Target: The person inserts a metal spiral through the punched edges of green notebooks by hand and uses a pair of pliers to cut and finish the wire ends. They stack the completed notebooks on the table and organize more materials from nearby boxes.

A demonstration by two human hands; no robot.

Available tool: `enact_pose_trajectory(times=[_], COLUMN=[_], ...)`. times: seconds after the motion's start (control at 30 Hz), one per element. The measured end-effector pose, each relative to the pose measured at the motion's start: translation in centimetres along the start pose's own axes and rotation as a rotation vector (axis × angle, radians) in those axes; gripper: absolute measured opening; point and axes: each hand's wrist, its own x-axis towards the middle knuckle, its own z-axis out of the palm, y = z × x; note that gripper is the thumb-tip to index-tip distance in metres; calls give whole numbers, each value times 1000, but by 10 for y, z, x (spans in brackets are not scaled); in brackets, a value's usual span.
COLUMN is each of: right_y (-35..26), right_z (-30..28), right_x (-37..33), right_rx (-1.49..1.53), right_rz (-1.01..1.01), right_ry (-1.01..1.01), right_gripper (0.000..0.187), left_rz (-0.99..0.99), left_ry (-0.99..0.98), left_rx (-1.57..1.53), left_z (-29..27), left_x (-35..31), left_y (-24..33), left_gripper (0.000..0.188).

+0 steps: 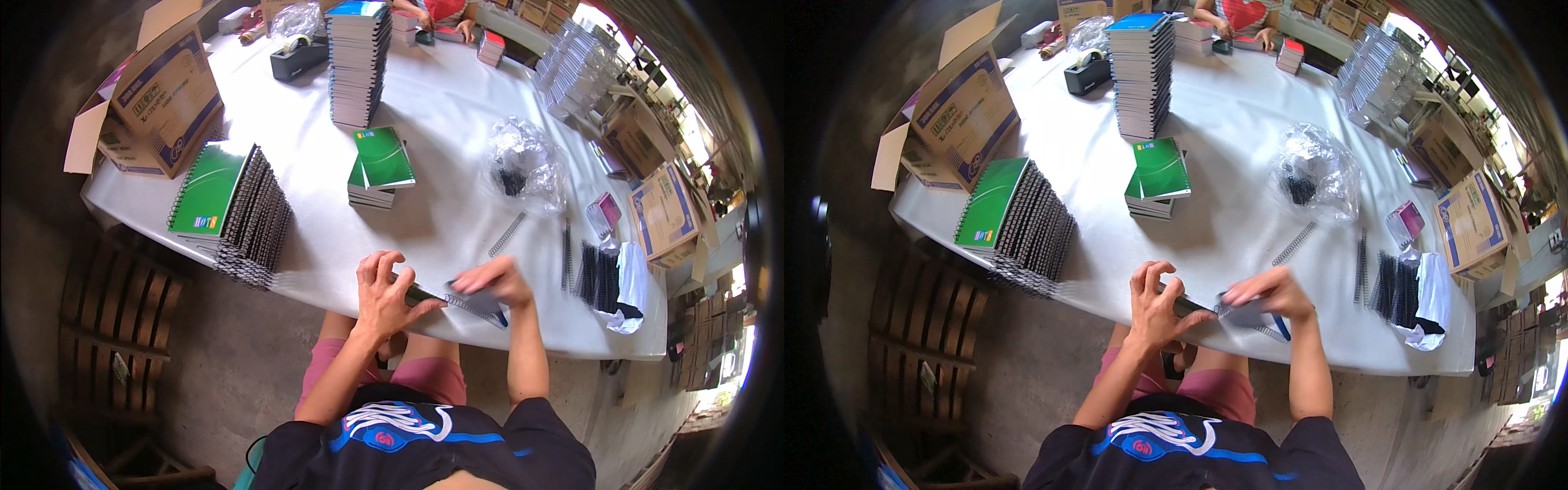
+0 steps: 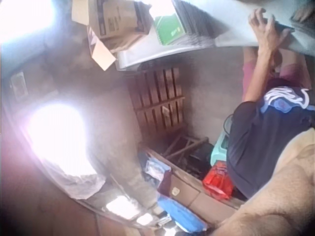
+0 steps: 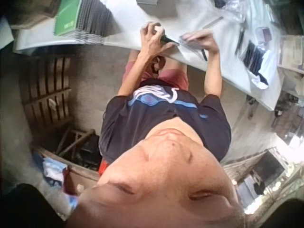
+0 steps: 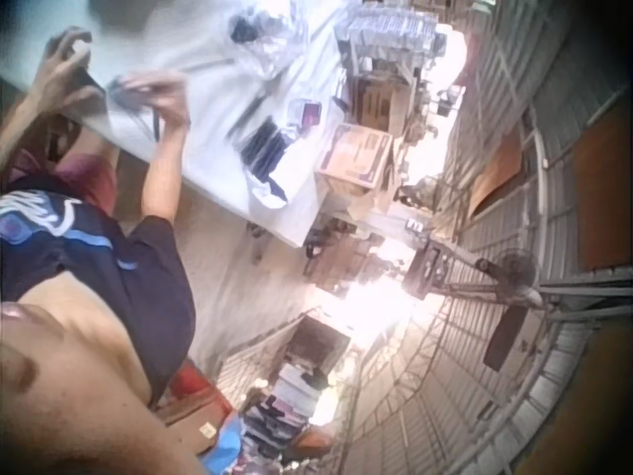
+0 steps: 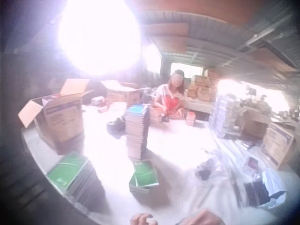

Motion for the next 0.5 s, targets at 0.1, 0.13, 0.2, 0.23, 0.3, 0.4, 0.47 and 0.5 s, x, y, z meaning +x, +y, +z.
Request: enact_pose_trajectory(times=[0.1, 0.13, 0.2, 0.23, 0.3, 0.4, 0.47, 0.5], right_y=[12, 13, 5, 9, 15, 8, 5, 0], right_z=[8, 7, 17, 16, 10, 25, 15, 15], right_x=[-5, -8, 0, 2, 1, 2, 9, 2], right_rx=[-67, 64, -64, -225, -167, -121, -499, -419], right_rz=[95, -103, 5, 126, 42, -44, 247, 211], right_ry=[219, 220, 75, 174, 249, 125, 284, 366], right_gripper=[29, 29, 15, 14, 15, 23, 22, 24], left_rz=[26, 34, 37, 31, 23, 25, 16, 13], left_ry=[13, 0, -34, -36, -16, -33, -19, -8], left_rx=[10, 6, 7, -10, -51, -51, -60, -68], left_z=[1, 1, -2, -2, -1, 1, 2, 2], left_x=[3, 5, 5, 4, 9, 6, 6, 9], left_y=[-1, -2, -2, -2, 0, -6, -6, -5], left_gripper=[58, 57, 55, 55, 55, 57, 56, 56])
